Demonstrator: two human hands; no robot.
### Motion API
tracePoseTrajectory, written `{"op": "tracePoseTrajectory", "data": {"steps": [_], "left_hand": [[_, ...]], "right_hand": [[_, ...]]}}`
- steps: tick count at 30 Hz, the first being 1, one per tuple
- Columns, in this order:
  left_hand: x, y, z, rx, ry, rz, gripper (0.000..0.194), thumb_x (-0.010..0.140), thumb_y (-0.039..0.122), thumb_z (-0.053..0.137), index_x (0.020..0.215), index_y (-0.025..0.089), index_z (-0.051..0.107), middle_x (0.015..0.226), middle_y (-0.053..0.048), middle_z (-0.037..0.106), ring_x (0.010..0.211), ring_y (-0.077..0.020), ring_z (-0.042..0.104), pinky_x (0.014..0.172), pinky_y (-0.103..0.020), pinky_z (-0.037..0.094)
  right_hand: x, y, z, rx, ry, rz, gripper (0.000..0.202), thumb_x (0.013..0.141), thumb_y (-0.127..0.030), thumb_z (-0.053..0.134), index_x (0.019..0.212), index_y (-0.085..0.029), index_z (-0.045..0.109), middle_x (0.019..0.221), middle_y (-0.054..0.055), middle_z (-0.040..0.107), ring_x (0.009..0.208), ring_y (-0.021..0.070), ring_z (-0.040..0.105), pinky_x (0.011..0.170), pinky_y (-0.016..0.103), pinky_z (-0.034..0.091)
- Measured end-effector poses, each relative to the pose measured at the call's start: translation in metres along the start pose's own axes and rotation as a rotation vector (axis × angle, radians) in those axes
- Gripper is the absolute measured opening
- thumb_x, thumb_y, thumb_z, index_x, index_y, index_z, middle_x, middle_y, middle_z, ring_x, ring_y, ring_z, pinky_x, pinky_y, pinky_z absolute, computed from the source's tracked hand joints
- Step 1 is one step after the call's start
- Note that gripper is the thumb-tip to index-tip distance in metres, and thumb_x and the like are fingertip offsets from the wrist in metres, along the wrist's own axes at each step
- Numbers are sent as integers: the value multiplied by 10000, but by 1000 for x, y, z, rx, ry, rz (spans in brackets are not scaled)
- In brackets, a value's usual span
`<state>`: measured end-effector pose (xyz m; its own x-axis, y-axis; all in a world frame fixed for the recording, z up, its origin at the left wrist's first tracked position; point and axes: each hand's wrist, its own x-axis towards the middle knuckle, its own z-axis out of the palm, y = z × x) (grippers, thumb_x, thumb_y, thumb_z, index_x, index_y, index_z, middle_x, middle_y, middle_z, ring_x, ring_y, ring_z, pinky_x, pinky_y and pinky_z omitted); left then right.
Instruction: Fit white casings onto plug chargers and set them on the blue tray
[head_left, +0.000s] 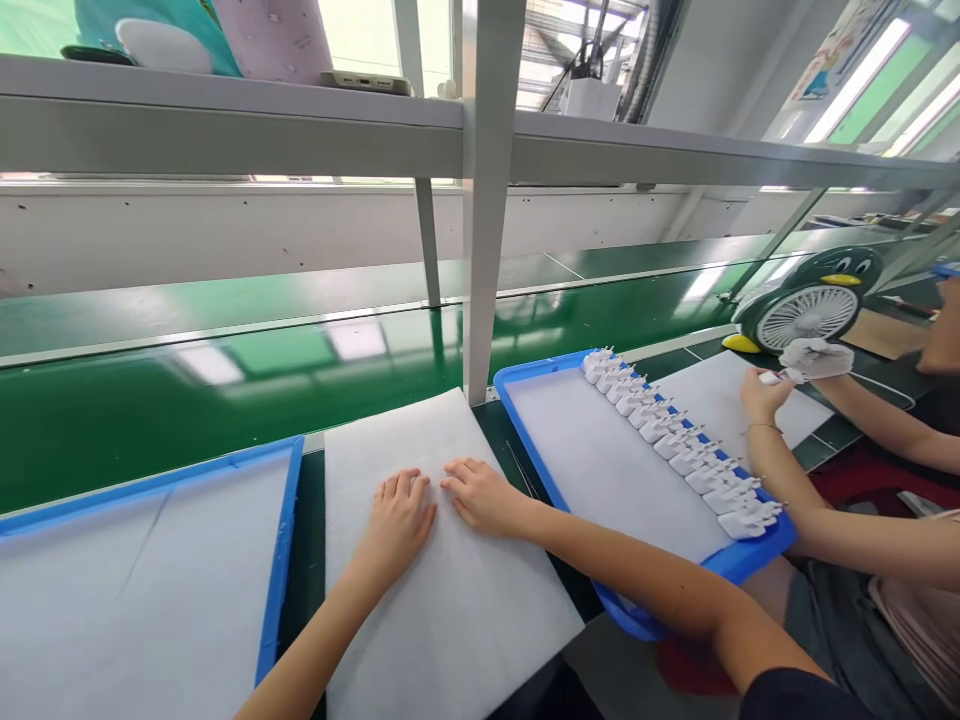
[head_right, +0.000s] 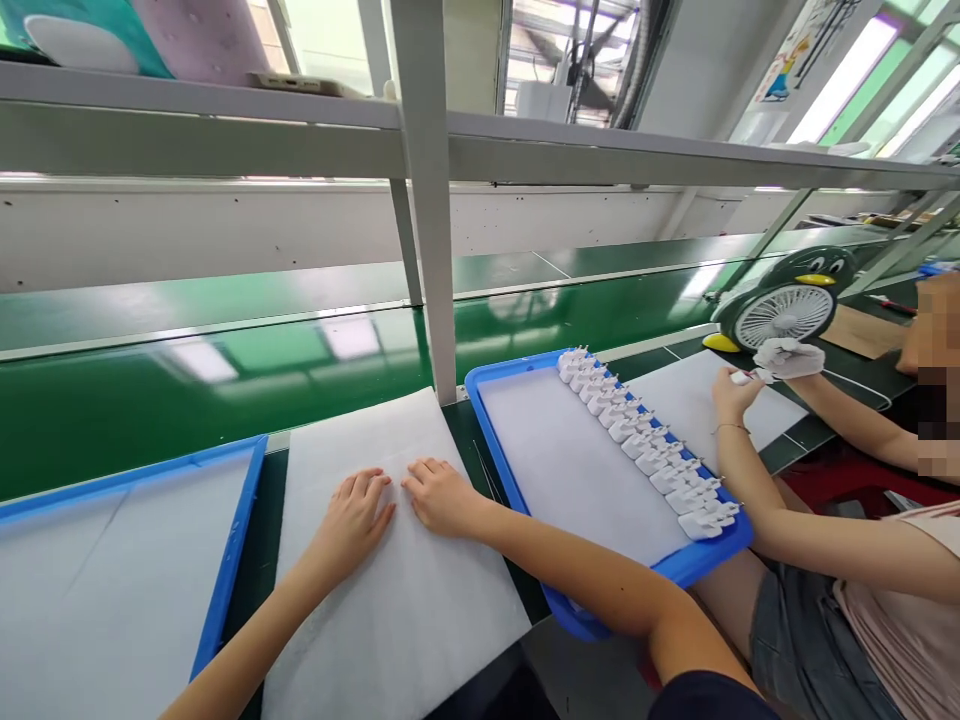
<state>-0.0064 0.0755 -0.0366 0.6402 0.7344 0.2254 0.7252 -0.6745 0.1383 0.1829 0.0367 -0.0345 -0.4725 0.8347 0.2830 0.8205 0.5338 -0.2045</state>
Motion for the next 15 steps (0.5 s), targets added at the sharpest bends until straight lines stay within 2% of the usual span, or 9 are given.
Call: {"op": "tracePoseTrajectory", "data": {"steps": [8,15], "left_hand": [[2,-5,2,7,28,35,234,857,244,448,1060,156,524,1140,-127,529,1057,-288,498,906,-465,414],[5,-9,5,9,68,48,228,861,275,429,1042,176,527,1117,-124,549,1038,-288,522,897,-469,426]], "right_hand": [[2,2,-1,-18,6,-15,268,888,-171,439,1135,-114,527,1236,153,496,1165,254,433,939,408,405],[4,4,0,-50,6,-12,281,858,-198,497,1126,-121,533,1233,141,500,1155,253,446,937,394,411]]}}
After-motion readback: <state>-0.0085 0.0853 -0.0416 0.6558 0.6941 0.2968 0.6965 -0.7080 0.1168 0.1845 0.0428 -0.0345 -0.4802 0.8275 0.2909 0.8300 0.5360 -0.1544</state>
